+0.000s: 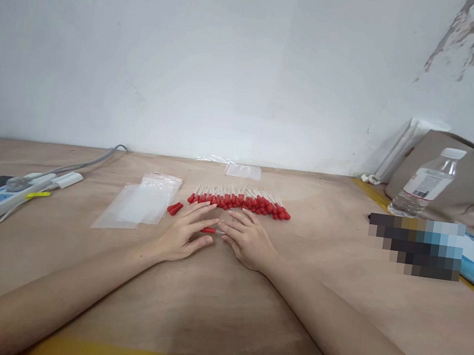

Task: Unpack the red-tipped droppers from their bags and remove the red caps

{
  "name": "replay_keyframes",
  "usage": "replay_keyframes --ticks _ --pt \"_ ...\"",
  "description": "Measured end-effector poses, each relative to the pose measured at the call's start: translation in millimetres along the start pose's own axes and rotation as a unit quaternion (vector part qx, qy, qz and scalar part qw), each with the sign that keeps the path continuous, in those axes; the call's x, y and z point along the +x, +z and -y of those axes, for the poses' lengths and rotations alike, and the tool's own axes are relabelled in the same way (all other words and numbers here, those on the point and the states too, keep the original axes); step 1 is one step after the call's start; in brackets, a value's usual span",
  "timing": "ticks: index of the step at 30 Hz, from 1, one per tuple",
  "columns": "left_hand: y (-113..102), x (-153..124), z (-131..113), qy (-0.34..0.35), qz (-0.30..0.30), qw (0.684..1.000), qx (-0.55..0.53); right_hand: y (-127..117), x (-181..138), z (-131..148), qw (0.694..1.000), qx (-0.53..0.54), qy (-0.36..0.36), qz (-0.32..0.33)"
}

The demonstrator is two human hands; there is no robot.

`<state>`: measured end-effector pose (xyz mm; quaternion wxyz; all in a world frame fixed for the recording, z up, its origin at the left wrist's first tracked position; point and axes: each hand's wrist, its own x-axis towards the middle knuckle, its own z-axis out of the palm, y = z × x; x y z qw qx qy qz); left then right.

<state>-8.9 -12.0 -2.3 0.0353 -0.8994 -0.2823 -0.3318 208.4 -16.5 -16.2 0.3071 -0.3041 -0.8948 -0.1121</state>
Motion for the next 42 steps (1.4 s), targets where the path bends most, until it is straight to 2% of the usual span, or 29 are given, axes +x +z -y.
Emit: replay_keyframes --ticks 3,7,12,16,23,25,28,30,35,37,42 --pt "7 4 -3 -0.007 0.012 0.999 0.047 -1 0 1 1.000 -0.009 -0.001 -0.004" --pt "11 4 -4 0.010 0.013 0.999 0.048 -1 3 4 1.000 -0.004 0.005 -0.004" --pt "8 4 -3 0.030 0.014 0.998 0.055 6 3 1 0.999 0.033 -0.002 -0.002" --pt "4 6 -5 0.041 0.041 0.996 0.074 8 2 2 0.998 0.055 -0.025 -0.003" --pt "-6 4 -4 0.051 0.088 0.991 0.088 1 -5 1 0.998 0.023 -0.050 -0.020" --pt "-12 -2 5 0.015 0.082 0.992 0.094 1 -12 -8 0.998 0.015 -0.033 -0.048" --pt "-22 -12 21 -0.062 0.050 0.991 0.104 3 -21 -24 0.995 0.005 0.046 -0.086" --pt "-25 -15 28 -0.082 0.034 0.993 0.083 4 -23 -29 0.993 0.001 0.088 -0.082" --pt "-25 -8 45 -0.175 -0.062 0.980 0.069 8 -18 -27 0.985 -0.056 0.158 -0.040" --pt "-30 -6 56 -0.230 -0.059 0.967 0.088 9 -16 -26 0.981 -0.050 0.184 -0.038" --pt "-46 -7 83 -0.353 -0.006 0.931 0.091 12 -7 -22 0.973 -0.016 0.227 -0.033"
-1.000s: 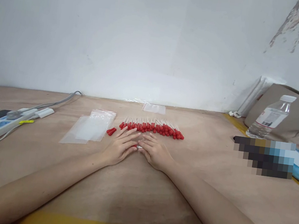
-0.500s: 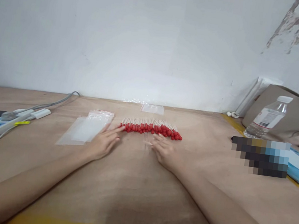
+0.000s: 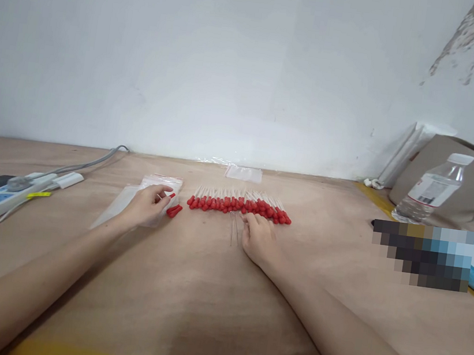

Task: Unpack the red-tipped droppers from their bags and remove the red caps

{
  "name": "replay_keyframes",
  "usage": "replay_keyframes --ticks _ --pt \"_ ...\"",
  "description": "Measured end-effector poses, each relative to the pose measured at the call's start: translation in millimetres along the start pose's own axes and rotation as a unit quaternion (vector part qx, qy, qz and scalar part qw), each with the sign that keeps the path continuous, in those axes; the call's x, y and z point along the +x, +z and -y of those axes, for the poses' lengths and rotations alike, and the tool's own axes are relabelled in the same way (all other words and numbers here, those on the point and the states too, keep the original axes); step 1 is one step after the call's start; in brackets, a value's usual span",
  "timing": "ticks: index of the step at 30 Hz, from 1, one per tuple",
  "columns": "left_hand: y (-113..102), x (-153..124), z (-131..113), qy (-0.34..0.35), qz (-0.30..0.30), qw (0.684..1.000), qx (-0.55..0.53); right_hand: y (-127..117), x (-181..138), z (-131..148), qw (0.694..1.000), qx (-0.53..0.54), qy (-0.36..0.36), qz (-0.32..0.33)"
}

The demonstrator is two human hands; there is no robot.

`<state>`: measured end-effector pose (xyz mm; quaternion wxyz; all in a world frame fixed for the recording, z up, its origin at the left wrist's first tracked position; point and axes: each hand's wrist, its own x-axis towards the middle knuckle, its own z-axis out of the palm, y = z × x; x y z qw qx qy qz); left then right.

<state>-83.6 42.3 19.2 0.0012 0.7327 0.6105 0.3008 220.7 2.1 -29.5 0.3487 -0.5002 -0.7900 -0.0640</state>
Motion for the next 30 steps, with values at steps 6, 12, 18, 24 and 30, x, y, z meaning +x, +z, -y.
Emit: replay_keyframes --ticks 6,12,18,24,30 --pt "5 2 14 -0.032 0.035 0.999 -0.023 2 1 13 1.000 0.010 -0.007 0.005" --pt "4 0 5 -0.011 -0.020 1.000 -0.016 -7 -2 24 0.999 -0.012 -0.033 0.038" --pt "7 5 -16 0.057 -0.001 0.998 0.040 -12 -3 24 0.999 0.001 -0.026 0.042" --pt "21 25 -28 -0.027 0.041 0.994 0.095 -16 -5 21 0.997 0.052 -0.025 0.053" --pt "27 33 -30 -0.065 0.034 0.995 0.075 -18 -5 21 0.992 0.077 -0.064 0.076"
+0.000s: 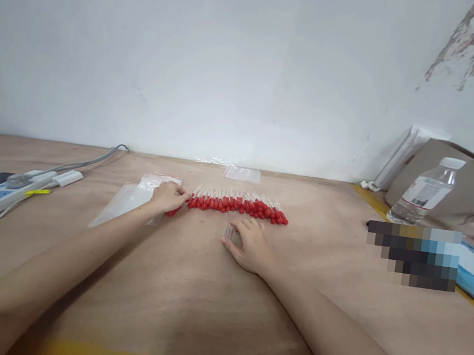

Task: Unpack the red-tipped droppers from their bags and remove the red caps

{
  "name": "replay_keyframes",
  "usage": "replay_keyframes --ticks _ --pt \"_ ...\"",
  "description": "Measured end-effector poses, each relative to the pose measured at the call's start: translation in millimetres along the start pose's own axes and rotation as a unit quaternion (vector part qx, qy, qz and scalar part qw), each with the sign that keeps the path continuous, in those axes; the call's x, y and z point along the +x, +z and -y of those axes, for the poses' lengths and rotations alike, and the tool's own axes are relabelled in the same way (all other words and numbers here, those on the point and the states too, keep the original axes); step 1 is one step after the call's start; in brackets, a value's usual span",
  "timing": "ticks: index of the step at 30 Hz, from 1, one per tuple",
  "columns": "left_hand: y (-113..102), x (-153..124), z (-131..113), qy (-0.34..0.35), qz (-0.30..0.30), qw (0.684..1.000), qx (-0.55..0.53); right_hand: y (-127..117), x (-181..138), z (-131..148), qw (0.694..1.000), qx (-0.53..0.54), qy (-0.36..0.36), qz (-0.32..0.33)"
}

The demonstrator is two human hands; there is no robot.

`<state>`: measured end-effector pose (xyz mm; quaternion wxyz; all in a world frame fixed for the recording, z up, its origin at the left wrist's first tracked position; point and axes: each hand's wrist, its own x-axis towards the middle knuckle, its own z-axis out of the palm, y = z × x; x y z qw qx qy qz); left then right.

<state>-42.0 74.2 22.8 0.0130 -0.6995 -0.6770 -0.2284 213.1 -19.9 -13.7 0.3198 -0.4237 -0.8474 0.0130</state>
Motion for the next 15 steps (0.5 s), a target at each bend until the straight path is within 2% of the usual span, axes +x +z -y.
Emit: replay_keyframes --ticks 2,5,7,8,10,12,15 --pt "-4 -3 0 -0.008 -0.014 1.000 -0.002 0 0 0 1.000 -0.002 0.006 -0.006" --pt "-15 -17 0 0.032 -0.094 0.995 -0.011 1 0 -1 0.998 -0.004 0.019 -0.058" --pt "-21 -33 -1 0.113 -0.142 0.983 -0.020 1 1 -1 0.992 -0.006 0.023 -0.121" --pt "-23 -43 -2 0.163 -0.145 0.976 -0.021 0 1 -1 0.988 -0.008 0.021 -0.152" --pt "-23 -62 -4 0.255 -0.114 0.960 -0.015 0 1 0 0.981 -0.019 0.009 -0.194" --pt "-18 -78 -8 0.318 -0.091 0.944 -0.012 -1 1 0 0.981 -0.041 -0.019 -0.188" --pt "-8 -91 -15 0.363 -0.105 0.926 -0.013 -1 0 1 0.987 -0.073 -0.077 -0.120"
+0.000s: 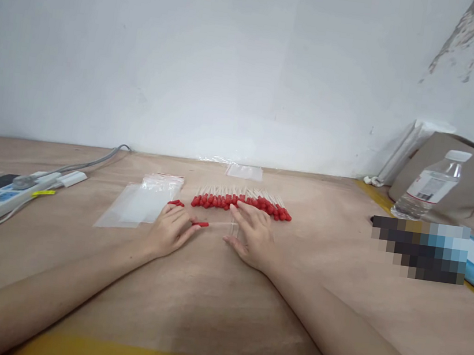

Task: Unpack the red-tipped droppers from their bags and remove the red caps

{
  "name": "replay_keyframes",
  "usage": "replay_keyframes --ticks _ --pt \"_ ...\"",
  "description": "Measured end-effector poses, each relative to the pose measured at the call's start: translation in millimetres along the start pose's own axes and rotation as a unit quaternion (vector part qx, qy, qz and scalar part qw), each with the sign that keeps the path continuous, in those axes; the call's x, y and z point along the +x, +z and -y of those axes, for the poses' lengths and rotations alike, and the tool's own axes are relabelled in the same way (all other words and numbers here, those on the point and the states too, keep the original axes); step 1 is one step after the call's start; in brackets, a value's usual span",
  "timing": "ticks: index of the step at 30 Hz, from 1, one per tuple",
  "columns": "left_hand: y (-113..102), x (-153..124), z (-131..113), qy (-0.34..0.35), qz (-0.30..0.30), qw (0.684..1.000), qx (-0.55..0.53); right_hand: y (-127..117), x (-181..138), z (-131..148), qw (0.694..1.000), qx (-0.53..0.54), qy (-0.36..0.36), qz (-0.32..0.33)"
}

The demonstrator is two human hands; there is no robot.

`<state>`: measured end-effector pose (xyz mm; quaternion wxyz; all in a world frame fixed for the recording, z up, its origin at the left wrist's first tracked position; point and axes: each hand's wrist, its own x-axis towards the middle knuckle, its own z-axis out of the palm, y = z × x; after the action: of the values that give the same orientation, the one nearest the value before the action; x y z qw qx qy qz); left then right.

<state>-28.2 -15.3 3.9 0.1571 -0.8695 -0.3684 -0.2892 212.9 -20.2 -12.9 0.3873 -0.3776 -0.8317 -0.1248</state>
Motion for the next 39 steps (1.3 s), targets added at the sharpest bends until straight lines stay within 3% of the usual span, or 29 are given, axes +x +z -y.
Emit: replay_keyframes --ticks 3,13,26,39 --pt "7 0 -5 0.026 -0.021 0.999 0.005 3 2 2 0.998 -0.005 -0.045 0.039" --pt "7 3 -8 0.068 -0.055 0.996 -0.018 15 6 13 0.997 -0.023 -0.076 0.003" --pt "2 11 -16 0.132 0.035 0.991 -0.010 9 7 17 0.985 -0.037 -0.169 -0.018" --pt "-2 1 -14 0.133 0.052 0.989 -0.023 -6 1 18 0.966 -0.093 -0.239 -0.029"
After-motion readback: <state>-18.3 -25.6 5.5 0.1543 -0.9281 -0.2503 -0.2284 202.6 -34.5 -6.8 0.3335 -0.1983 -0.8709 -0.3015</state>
